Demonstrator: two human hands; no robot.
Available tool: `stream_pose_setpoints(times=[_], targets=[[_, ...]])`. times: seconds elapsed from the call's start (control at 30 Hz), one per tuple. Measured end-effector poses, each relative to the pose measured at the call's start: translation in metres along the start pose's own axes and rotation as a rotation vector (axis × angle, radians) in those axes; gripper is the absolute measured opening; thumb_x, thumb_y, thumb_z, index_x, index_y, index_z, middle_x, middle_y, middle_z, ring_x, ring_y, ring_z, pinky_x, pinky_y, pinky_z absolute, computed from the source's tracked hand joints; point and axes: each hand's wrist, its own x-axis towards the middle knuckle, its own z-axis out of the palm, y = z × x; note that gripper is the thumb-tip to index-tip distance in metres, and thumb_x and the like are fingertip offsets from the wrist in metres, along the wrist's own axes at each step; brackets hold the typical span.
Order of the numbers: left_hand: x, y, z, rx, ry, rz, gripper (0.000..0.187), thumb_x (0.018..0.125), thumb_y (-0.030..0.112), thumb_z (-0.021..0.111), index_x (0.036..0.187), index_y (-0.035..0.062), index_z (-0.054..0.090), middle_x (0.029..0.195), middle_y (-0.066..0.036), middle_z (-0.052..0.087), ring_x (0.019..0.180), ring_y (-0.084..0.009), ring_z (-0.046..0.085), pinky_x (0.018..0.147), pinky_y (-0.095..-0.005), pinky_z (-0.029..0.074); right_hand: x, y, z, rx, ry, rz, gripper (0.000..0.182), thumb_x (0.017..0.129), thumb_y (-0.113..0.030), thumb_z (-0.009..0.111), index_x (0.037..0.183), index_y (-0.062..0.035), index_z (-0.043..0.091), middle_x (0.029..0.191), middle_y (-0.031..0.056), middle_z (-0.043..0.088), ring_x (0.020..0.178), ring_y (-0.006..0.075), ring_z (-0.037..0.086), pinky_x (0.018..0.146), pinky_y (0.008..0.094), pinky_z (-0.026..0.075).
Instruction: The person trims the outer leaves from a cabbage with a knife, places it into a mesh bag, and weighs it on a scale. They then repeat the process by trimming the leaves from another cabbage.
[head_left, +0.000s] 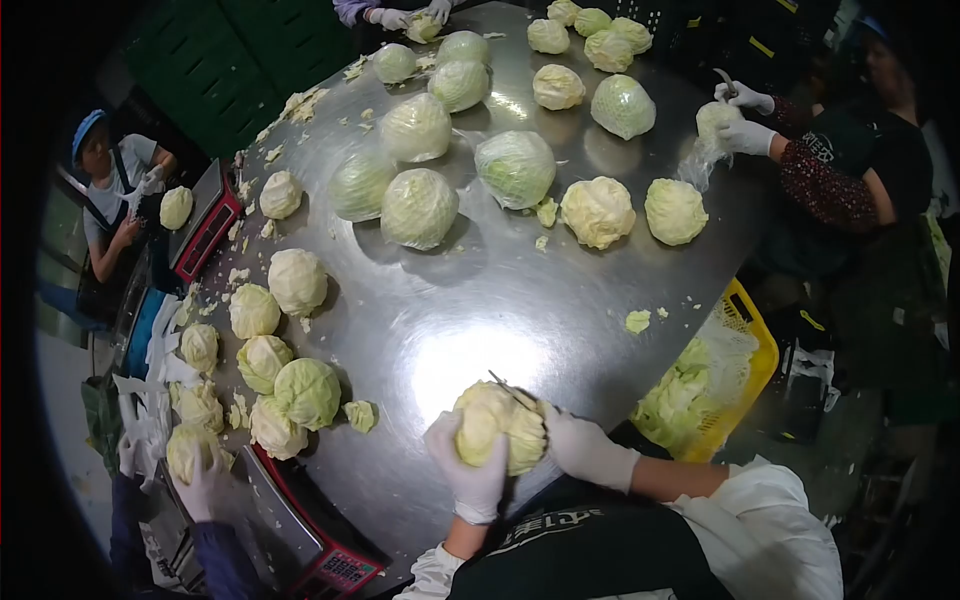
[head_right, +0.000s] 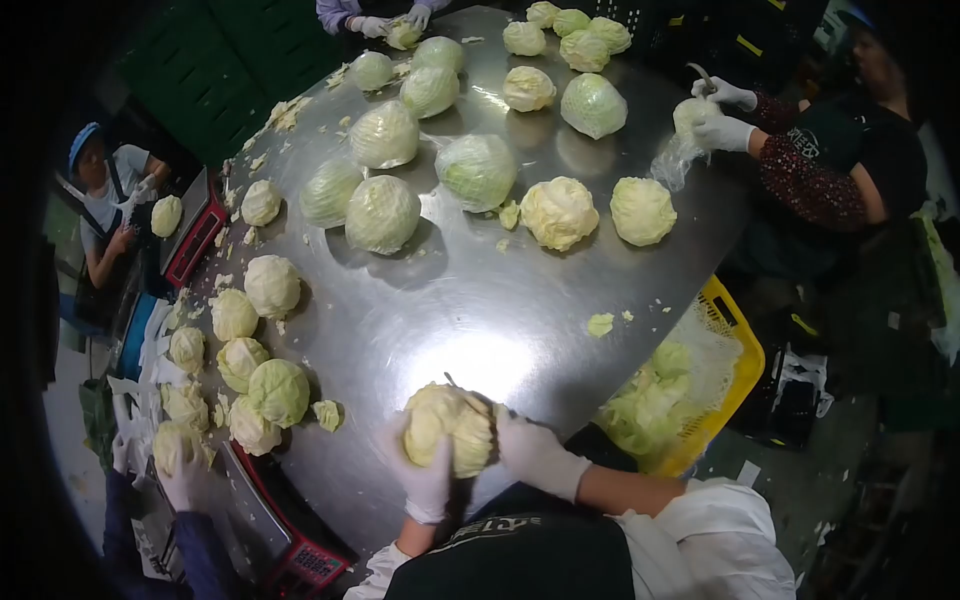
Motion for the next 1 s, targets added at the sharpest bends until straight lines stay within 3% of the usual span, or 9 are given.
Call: stream_pose_setpoints(times=[0.1,0.17,0.23,0.3,0.4,0.5,0.67,0.93,1.0], targets=[[-0.004,-0.016,-0.005,0.12,-0.055,0.12,0.069,0.079,0.019,0.083,0.137,0.0001,0.051,0.131,-0.017,0.05,0.127,-0.0334,0.048,0.112,-0.0468,0.037,0.01,0.003,0.006,0.057,0.059,-0.045,0.033,0.094,-0.019,0.06,0.117,0.0027,0.051,0.085,0.0231,0.065,0.077,0.0429,0.069,0.075,0.0494,0.057],[-0.004,-0.046,-0.02,-0.403,-0.007,-0.193,0.07,0.085,0.026,0.078,0.14,-0.001,0.046,0.139,-0.018,0.048,0.131,-0.0319,0.046,0.116,-0.0478,0.035,0.016,0.006,0.003,0.054,-0.071,0.073,0.029,0.095,-0.02,0.058,0.112,0.003,0.052,0.084,0.0239,0.065,0.081,0.0435,0.069,0.078,0.0509,0.056],[-0.01,-0.051,-0.039,-0.439,-0.01,-0.178,0.072,0.091,0.036,0.073,0.144,-0.0006,0.041,0.145,-0.018,0.044,0.135,-0.0307,0.043,0.118,-0.0479,0.032,0.015,0.024,0.009,0.141,-0.033,0.036,0.026,0.096,-0.021,0.057,0.108,0.002,0.054,0.08,0.0223,0.064,0.072,0.0383,0.068,0.074,0.0481,0.055],[-0.026,-0.062,-0.056,-0.42,-0.054,-0.116,0.075,0.095,0.041,0.069,0.147,0.0005,0.035,0.146,-0.019,0.043,0.137,-0.0315,0.042,0.118,-0.048,0.032,0.013,0.038,0.021,0.439,-0.201,0.088,0.039,0.102,-0.023,0.055,0.133,0.0003,0.052,0.09,0.0133,0.067,0.06,0.0214,0.065,0.059,0.0336,0.056],[-0.041,-0.047,-0.07,-0.504,-0.12,-0.182,0.088,0.089,0.041,0.078,0.15,0.0037,0.027,0.147,-0.018,0.04,0.137,-0.0315,0.041,0.117,-0.0472,0.033,0.006,-0.041,-0.021,0.808,-0.317,0.283,0.041,0.097,-0.027,0.063,0.124,0.0035,0.057,0.08,0.0156,0.063,0.065,0.0234,0.058,0.066,0.0362,0.051],[-0.042,-0.028,-0.073,-0.527,-0.143,-0.211,0.099,0.08,0.038,0.087,0.149,0.0044,0.024,0.148,-0.018,0.039,0.138,-0.0309,0.04,0.117,-0.0453,0.034,0.007,-0.053,-0.016,0.787,-0.28,0.11,0.051,0.098,-0.028,0.063,0.136,0.004,0.053,0.081,0.0133,0.064,0.069,0.0231,0.06,0.068,0.0356,0.051],[-0.014,0.008,-0.059,-0.51,-0.088,-0.28,0.099,0.076,0.024,0.089,0.151,0.0013,0.028,0.143,-0.016,0.043,0.134,-0.0271,0.045,0.114,-0.0409,0.039,0.015,-0.045,-0.019,0.369,-0.097,-0.341,0.057,0.098,-0.027,0.065,0.144,0.0029,0.049,0.148,0.0294,0.051,0.128,0.041,0.059,0.108,0.0411,0.048],[-0.016,-0.004,-0.038,-0.652,0.129,-0.514,0.079,0.083,0.016,0.083,0.144,0.0011,0.034,0.135,-0.016,0.049,0.125,-0.0241,0.05,0.11,-0.039,0.042,0.002,-0.056,-0.028,0.532,-0.138,-0.143,0.062,0.102,-0.026,0.057,0.153,0.0037,0.037,0.148,0.0312,0.049,0.139,0.0401,0.05,0.114,0.042,0.042],[-0.025,-0.009,-0.032,-0.659,0.16,-0.483,0.078,0.084,0.016,0.082,0.144,0.0012,0.033,0.134,-0.016,0.049,0.125,-0.0238,0.05,0.11,-0.0392,0.042,-0.004,-0.055,-0.017,0.494,-0.158,-0.239,0.066,0.103,-0.02,0.052,0.158,0.005,0.026,0.16,0.0329,0.032,0.149,0.0397,0.037,0.122,0.0412,0.03]])
